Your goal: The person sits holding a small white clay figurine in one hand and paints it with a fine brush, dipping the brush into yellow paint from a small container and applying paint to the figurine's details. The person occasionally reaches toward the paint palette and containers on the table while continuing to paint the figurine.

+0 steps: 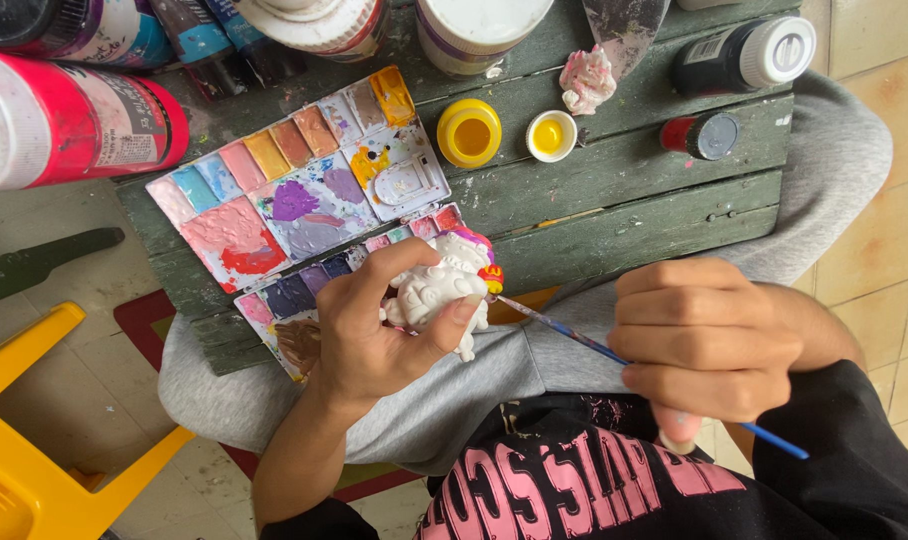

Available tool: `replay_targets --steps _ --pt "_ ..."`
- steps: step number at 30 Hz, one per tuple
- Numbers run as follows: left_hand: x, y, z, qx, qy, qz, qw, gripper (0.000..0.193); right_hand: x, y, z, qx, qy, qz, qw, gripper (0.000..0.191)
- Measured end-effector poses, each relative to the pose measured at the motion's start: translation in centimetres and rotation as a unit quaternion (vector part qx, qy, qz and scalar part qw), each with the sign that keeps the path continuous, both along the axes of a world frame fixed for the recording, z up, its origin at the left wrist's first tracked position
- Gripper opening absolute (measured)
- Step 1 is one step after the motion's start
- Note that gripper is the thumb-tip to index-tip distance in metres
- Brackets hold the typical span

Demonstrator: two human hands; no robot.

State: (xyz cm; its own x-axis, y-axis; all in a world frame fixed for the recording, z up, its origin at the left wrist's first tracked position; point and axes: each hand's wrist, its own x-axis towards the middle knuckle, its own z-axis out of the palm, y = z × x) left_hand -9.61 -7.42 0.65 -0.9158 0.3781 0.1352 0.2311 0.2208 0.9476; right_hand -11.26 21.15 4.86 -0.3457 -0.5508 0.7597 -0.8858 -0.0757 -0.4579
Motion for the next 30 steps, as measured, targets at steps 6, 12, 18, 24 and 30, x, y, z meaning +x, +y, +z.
replay_targets --steps 6,12,18,24,30 --pt "0.0 0.2 0.2 -0.005 0.001 0.008 1.0 0.039 -0.1 -0.7 0.1 0.015 0.046 -0.019 0.999 0.035" --pt "-0.1 0.2 0.2 -0.004 0.0 0.006 1.0 0.04 -0.2 -1.2 0.3 0.031 0.078 -0.006 0.996 0.035" --pt "0.0 0.3 0.3 -0.005 -0.001 0.006 1.0 0.039 -0.1 -1.6 0.3 0.02 0.098 -0.013 0.995 0.037" --pt "-0.1 0.3 0.3 -0.01 0.001 0.006 1.0 0.041 0.0 -1.7 0.0 0.018 0.099 -0.019 0.995 0.032" --pt "-0.1 0.3 0.3 -0.017 0.004 0.005 1.0 0.041 0.7 -1.5 -0.3 0.023 0.086 -0.027 0.996 0.033"
